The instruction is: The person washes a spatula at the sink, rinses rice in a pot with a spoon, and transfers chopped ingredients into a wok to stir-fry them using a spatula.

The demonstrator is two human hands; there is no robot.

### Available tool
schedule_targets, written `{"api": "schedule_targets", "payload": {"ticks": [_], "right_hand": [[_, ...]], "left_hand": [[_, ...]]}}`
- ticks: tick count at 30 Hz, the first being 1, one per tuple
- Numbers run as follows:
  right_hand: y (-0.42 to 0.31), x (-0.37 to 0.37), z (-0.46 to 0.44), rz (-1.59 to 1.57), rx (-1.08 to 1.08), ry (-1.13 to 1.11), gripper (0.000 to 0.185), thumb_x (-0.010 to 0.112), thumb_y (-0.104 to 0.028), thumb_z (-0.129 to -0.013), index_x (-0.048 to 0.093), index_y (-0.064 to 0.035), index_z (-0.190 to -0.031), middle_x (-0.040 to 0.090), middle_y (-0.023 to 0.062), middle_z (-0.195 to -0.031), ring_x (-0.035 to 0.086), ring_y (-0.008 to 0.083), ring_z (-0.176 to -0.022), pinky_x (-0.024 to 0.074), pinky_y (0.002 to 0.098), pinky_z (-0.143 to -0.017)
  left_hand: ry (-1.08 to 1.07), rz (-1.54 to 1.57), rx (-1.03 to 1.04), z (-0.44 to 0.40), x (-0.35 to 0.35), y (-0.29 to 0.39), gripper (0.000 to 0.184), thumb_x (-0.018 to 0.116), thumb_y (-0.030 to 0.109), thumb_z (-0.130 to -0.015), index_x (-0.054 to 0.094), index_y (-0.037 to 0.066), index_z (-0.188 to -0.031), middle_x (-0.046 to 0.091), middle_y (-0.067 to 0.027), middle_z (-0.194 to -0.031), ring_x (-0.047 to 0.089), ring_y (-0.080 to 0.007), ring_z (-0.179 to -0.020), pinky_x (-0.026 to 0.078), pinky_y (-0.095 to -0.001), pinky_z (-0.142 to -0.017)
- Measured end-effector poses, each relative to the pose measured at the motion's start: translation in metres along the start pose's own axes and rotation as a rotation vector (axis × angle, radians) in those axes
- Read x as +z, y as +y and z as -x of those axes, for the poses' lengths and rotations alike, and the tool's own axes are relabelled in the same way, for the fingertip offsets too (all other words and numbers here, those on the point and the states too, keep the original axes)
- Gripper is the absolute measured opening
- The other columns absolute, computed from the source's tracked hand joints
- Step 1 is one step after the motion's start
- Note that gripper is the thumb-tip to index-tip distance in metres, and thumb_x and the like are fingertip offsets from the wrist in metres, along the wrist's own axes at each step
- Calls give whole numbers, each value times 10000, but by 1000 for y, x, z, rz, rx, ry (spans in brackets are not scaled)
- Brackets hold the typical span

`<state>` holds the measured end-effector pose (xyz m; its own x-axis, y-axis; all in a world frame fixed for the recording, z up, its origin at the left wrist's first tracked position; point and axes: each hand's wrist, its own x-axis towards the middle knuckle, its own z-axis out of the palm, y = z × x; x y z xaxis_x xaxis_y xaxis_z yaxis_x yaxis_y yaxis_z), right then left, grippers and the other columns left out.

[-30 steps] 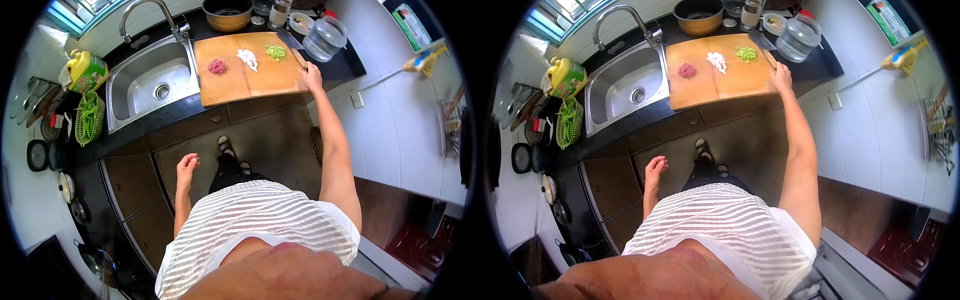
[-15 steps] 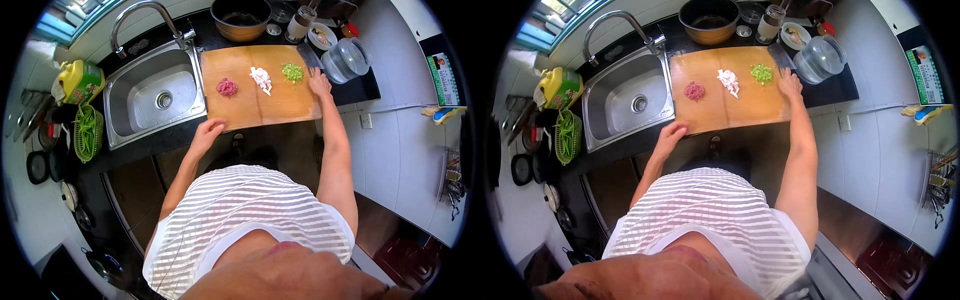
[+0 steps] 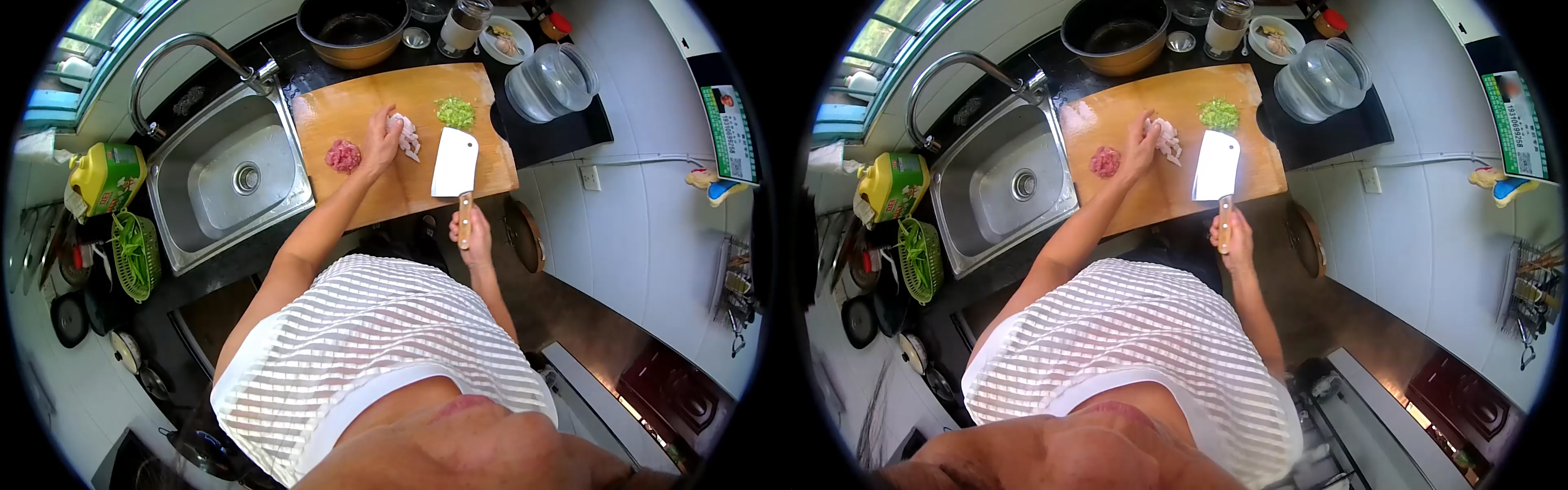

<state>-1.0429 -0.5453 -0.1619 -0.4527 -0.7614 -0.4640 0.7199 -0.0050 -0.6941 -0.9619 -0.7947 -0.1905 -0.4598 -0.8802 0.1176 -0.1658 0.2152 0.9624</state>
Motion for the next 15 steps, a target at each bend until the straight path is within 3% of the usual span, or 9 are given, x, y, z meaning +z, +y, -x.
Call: {"api": "schedule_targets", "payload": {"ticks": [6,15], "right_hand": [[18,10,-5,15,40,-17,261,373,-244,-903,434,-37,-1049,510,68,-767,506,117,-583,446,236,-462],[32,44,-33,75,38,-11,252,347,-246,-912,453,-27,-978,506,63,-727,497,105,-548,440,215,-432]], "left_hand": [[-5,-322,282,0,-1,-8,423,569,180,-755,443,-5,-1115,424,-208,-1127,380,-352,-1080,311,-392,-926],[-65,-450,346,4,5,-6,621,675,316,-654,426,15,-1137,394,-217,-1160,315,-411,-1125,263,-457,-950]]}}
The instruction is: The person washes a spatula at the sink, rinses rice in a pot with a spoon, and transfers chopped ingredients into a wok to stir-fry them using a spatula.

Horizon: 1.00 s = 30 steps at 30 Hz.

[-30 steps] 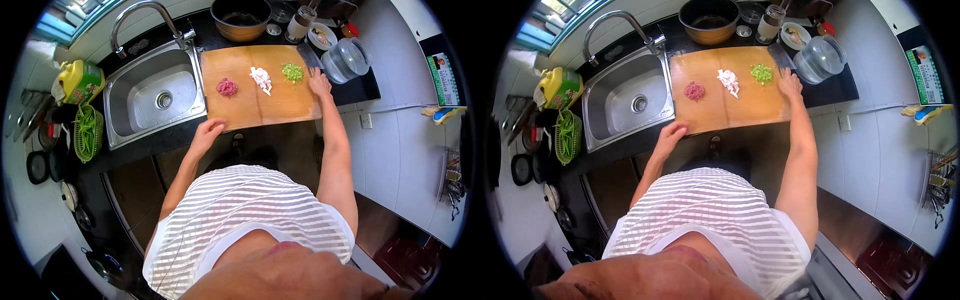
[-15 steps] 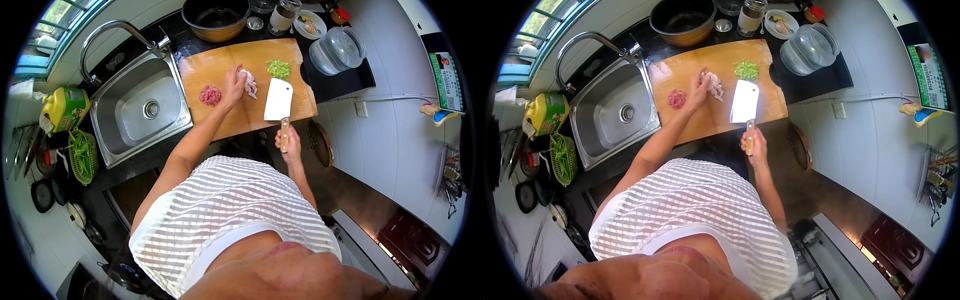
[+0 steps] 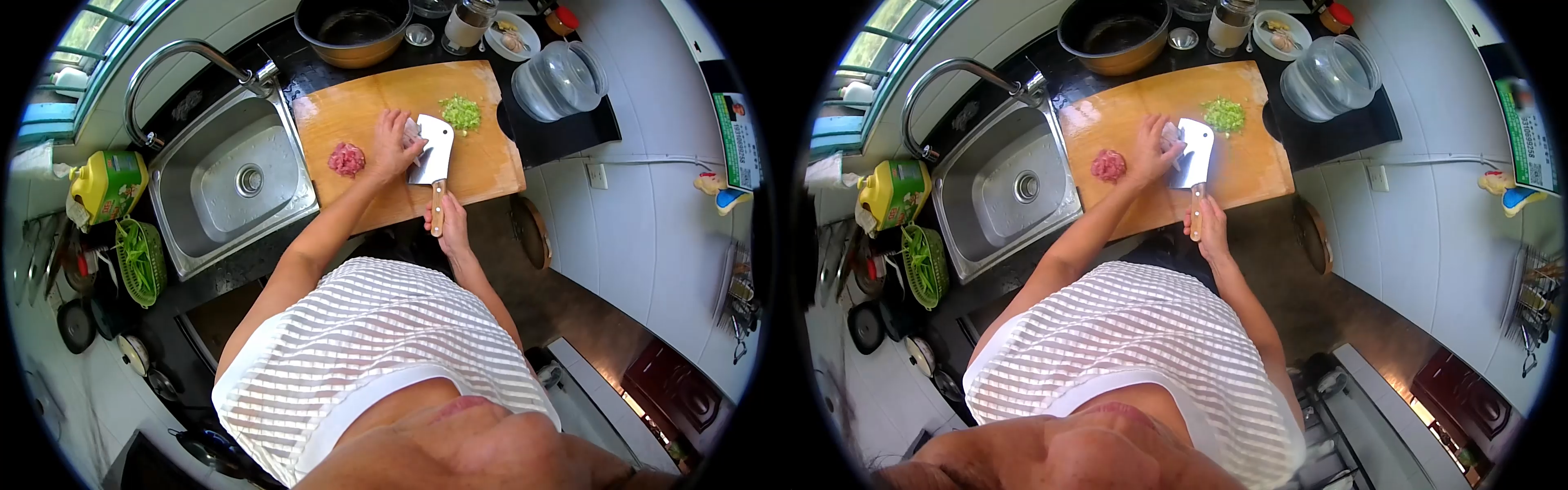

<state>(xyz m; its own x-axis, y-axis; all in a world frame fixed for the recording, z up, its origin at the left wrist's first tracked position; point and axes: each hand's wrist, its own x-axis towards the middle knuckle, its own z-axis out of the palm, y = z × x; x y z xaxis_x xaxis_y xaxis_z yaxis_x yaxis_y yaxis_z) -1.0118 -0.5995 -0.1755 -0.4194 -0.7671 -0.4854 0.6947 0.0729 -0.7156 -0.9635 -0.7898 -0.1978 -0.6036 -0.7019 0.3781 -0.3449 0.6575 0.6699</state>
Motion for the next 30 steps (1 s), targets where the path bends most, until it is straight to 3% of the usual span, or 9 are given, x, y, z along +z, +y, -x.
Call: {"api": "schedule_targets", "payload": {"ticks": [2,11,14,16,18,22,23,26,30], "right_hand": [[4,8,-8,13,-11,-40,295,377,-269,-897,454,-41,-1067,503,53,-725,507,88,-539,445,200,-426],[-2,41,-15,23,28,-97,288,375,-261,-897,446,-39,-1066,483,46,-723,478,78,-520,408,193,-399],[-15,55,-3,132,-31,-67,292,382,-232,-891,455,-35,-1093,474,34,-714,463,63,-510,388,182,-398],[-26,64,7,382,-102,-92,315,397,-188,-880,444,-32,-1150,455,14,-702,441,47,-496,368,169,-404],[-41,78,18,481,-179,-153,334,403,-174,-877,426,-34,-1179,448,5,-679,431,42,-493,360,168,-406],[-60,106,42,741,-252,-375,363,398,-167,-880,396,-34,-1218,455,0,-709,431,33,-534,362,157,-439],[-59,112,47,753,-246,-434,359,401,-168,-881,400,-29,-1211,463,0,-706,432,34,-534,362,158,-439],[-35,157,72,799,-173,-735,359,405,-170,-881,398,-24,-1209,475,5,-717,438,39,-539,362,156,-441],[18,192,123,597,94,-1019,383,419,-214,-878,393,-26,-1211,489,24,-737,456,65,-543,364,175,-434]], "left_hand": [[6,-35,-5,0,-1,4,615,676,312,-650,437,9,-1130,399,-215,-1158,335,-391,-1113,278,-440,-941],[170,13,1,-4,5,6,521,656,265,-678,462,20,-1095,427,-198,-1119,377,-365,-1071,300,-424,-917],[221,284,-142,-3,2,11,429,609,205,-738,460,12,-1091,438,-182,-1116,406,-323,-1063,312,-381,-919],[418,621,-259,-3,-3,17,369,572,170,-777,462,11,-1092,442,-167,-1126,414,-292,-1068,314,-346,-921],[494,621,-269,-5,-23,27,339,534,164,-802,463,5,-1093,443,-147,-1141,414,-258,-1075,308,-329,-927],[835,645,-192,2,-72,36,314,430,162,-865,403,43,-1154,489,-41,-973,492,-63,-771,388,-162,-662],[865,755,-252,10,-87,42,311,423,165,-868,404,38,-1151,490,-41,-972,494,-61,-784,395,-167,-671],[1175,455,-136,66,-182,52,318,495,153,-818,457,9,-1099,429,-127,-1158,405,-239,-1086,295,-315,-934],[1266,12,-220,169,-261,75,340,550,186,-788,484,7,-1070,440,-149,-1144,416,-260,-1082,320,-319,-916]]}}
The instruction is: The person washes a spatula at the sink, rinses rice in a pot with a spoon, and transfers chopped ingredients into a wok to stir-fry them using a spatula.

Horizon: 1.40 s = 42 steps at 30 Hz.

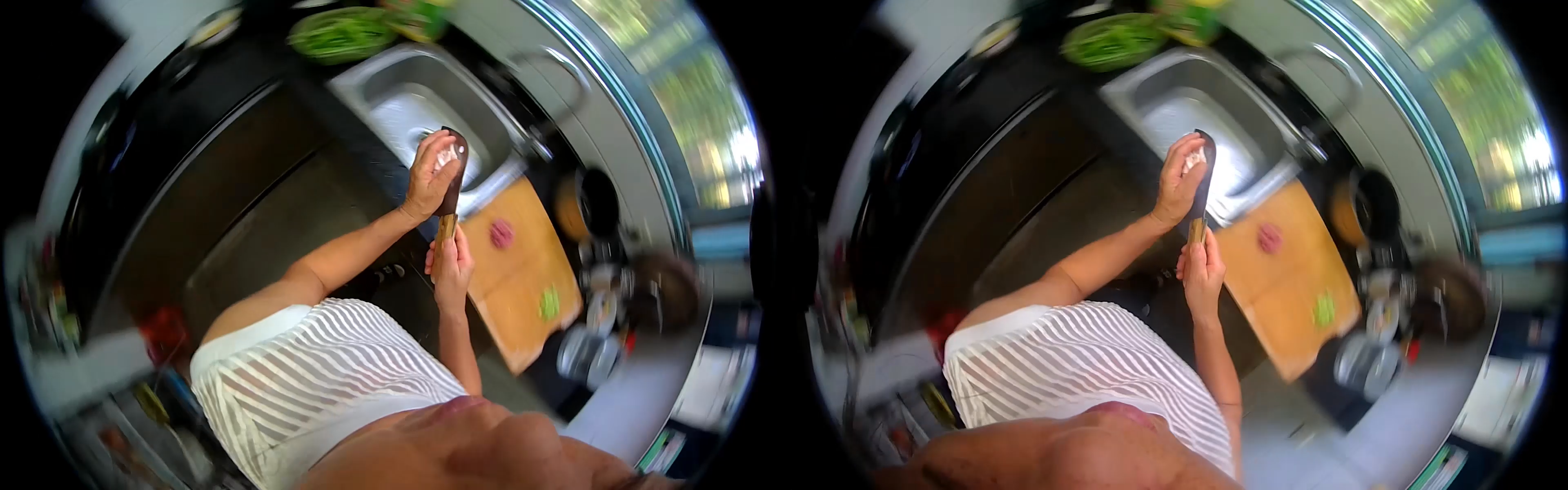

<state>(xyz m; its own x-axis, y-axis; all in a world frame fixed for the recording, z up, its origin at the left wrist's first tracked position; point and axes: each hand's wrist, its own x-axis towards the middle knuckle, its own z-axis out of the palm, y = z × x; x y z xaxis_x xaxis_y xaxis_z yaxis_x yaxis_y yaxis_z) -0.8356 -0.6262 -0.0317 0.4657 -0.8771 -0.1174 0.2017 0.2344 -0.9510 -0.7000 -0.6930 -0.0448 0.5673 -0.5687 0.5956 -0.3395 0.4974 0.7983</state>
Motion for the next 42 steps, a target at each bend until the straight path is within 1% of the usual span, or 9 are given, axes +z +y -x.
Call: {"api": "schedule_targets", "payload": {"ticks": [16,26,30,35,38,39,40,41,42], "right_hand": [[50,413,-52,-239,436,-829,214,369,-230,-894,441,-32,-929,479,75,-706,444,115,-520,368,210,-405],[127,705,-130,-197,638,-774,254,394,-249,-887,432,-17,-983,473,92,-721,462,135,-521,398,225,-394],[136,721,-150,-145,611,-674,262,396,-246,-883,432,-15,-1000,476,89,-721,464,132,-522,399,218,-397],[115,684,-167,-216,615,-634,248,398,-248,-880,436,-25,-983,478,86,-722,465,126,-532,397,207,-412],[92,619,-164,-257,499,-530,240,415,-251,-875,454,-35,-973,495,83,-706,465,113,-531,384,206,-409],[87,589,-160,-260,438,-499,255,424,-260,-873,453,-37,-992,496,72,-718,463,104,-538,389,202,-416],[81,554,-155,-256,372,-454,272,433,-270,-871,452,-39,-1011,497,61,-729,461,94,-544,393,198,-423],[75,521,-145,-221,265,-365,285,443,-267,-865,462,-37,-1032,503,61,-729,468,93,-542,396,199,-421],[70,491,-136,-170,181,-290,300,454,-265,-859,473,-36,-1052,509,62,-729,474,92,-541,398,199,-419]], "left_hand": [[291,-1043,145,-120,-475,69,480,633,398,-669,536,61,-998,479,-175,-1044,418,-344,-1016,347,-393,-865],[326,-1239,-102,-229,-755,-1,349,484,319,-783,530,29,-970,522,-184,-1003,466,-349,-964,365,-406,-838],[305,-1483,-469,-234,-815,-54,289,466,307,-789,567,53,-885,560,-171,-930,529,-350,-873,418,-438,-771],[65,-1847,-502,-256,-838,-23,278,521,325,-757,601,107,-911,573,-111,-965,513,-291,-953,405,-447,-799],[89,-1746,-7,-281,-838,-11,335,528,363,-754,595,94,-942,555,-108,-1031,490,-286,-982,376,-451,-839],[-46,-1768,-327,-300,-819,13,326,547,327,-754,592,63,-939,548,-123,-1042,481,-297,-993,377,-412,-852],[230,-1354,-8,-303,-828,-5,300,554,262,-765,581,24,-946,548,-139,-1017,497,-296,-963,386,-370,-839],[-12,-1573,391,-313,-866,-18,259,543,217,-786,584,8,-934,560,-153,-980,521,-291,-923,406,-344,-805],[100,-1350,385,-312,-860,3,231,508,195,-821,591,1,-916,573,-139,-955,543,-256,-881,422,-329,-786]]}}
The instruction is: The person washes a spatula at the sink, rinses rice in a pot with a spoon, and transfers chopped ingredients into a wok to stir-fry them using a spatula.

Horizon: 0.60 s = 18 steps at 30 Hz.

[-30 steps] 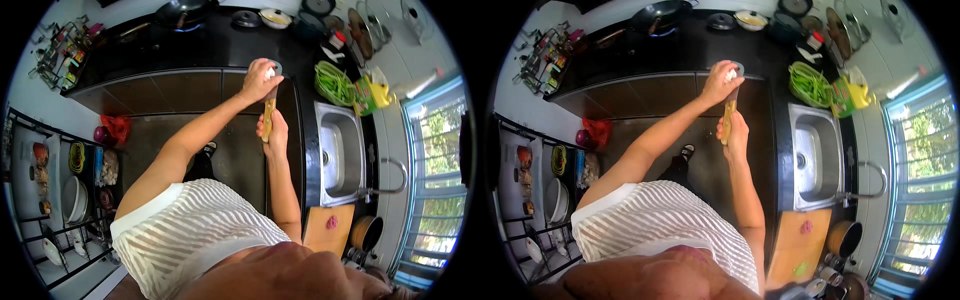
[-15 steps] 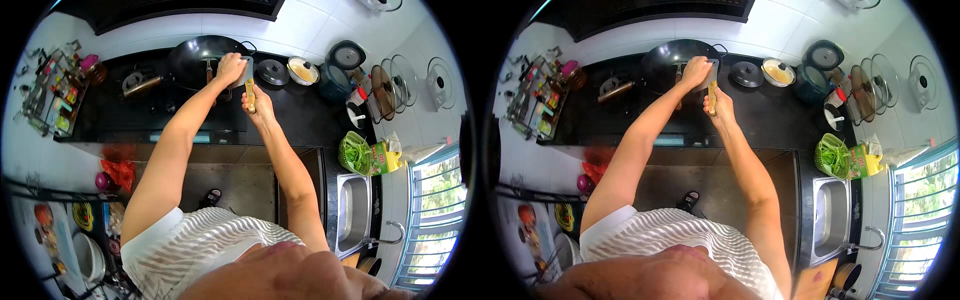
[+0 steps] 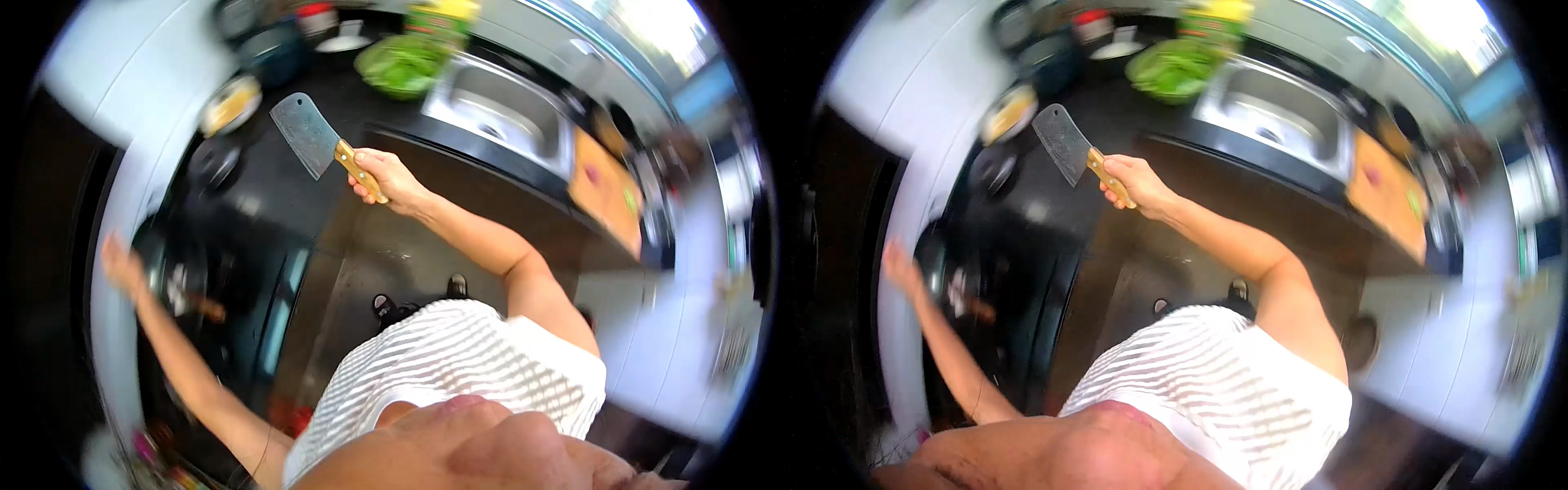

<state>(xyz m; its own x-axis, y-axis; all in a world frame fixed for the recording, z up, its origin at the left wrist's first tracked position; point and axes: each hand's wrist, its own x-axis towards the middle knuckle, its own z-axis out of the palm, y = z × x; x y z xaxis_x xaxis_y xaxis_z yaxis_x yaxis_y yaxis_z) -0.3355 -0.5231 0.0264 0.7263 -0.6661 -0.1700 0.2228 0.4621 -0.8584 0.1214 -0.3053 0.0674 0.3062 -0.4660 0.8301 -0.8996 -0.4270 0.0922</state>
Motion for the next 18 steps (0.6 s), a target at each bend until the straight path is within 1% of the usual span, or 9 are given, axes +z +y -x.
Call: {"api": "schedule_targets", "payload": {"ticks": [1,3,5,8,10,12,14,16,18], "right_hand": [[-6,-33,20,62,-116,143,312,480,-263,-845,494,-46,-1068,519,55,-710,480,92,-522,395,210,-414],[-25,-99,51,194,-245,448,343,481,-252,-844,484,-43,-1115,517,26,-696,473,70,-520,396,189,-418],[-41,-168,83,380,-367,735,336,487,-235,-842,498,-44,-1118,504,-3,-671,468,47,-535,381,175,-414],[-51,-298,181,591,-583,1092,296,511,-215,-830,548,-64,-1081,483,-41,-633,450,29,-528,361,176,-419],[-46,-373,249,909,-535,1435,353,553,-213,-784,534,-16,-1075,600,108,-829,579,165,-685,463,290,-613],[-34,-446,308,1262,-378,1598,370,567,-208,-755,532,-27,-1076,585,170,-953,577,290,-852,447,366,-729],[-33,-475,345,1313,-123,1664,366,553,-244,-754,538,-64,-1072,564,168,-992,541,332,-904,434,396,-758],[-34,-501,367,1425,95,1615,384,555,-244,-752,520,-69,-1092,557,159,-997,537,324,-912,436,399,-754],[-29,-540,378,1545,112,1572,381,543,-275,-754,521,-114,-1099,568,158,-971,545,317,-884,435,406,-740]], "left_hand": [[-16,389,-475,-14,-25,47,231,479,187,-847,591,-1,-921,579,-119,-932,546,-205,-862,437,-305,-748],[215,996,-466,-25,-31,72,230,529,146,-828,561,-65,-913,567,-109,-877,513,-159,-736,430,-262,-656],[57,1656,-664,-34,-27,81,217,567,193,-818,547,-18,-767,531,-71,-761,474,-130,-659,413,-251,-603],[24,1810,-740,-10,-25,228,225,592,225,-796,538,17,-729,519,-57,-733,455,-121,-637,392,-236,-579],[-255,2257,-871,21,0,310,257,569,282,-799,545,35,-730,511,-53,-705,445,-139,-623,385,-256,-572],[-559,2316,-1047,55,40,398,320,507,336,-825,550,32,-734,513,-64,-726,449,-158,-657,380,-285,-600],[-837,2413,-1245,91,83,478,388,441,359,-849,515,-13,-930,517,-101,-885,469,-206,-785,391,-357,-773],[-994,2584,-1298,115,117,556,530,396,387,-851,405,-41,-1163,470,-175,-1139,437,-300,-1059,309,-435,-958],[-1016,2651,-1466,113,126,635,589,331,444,-851,401,-41,-1179,450,-210,-1173,400,-318,-1118,288,-448,-973]]}}
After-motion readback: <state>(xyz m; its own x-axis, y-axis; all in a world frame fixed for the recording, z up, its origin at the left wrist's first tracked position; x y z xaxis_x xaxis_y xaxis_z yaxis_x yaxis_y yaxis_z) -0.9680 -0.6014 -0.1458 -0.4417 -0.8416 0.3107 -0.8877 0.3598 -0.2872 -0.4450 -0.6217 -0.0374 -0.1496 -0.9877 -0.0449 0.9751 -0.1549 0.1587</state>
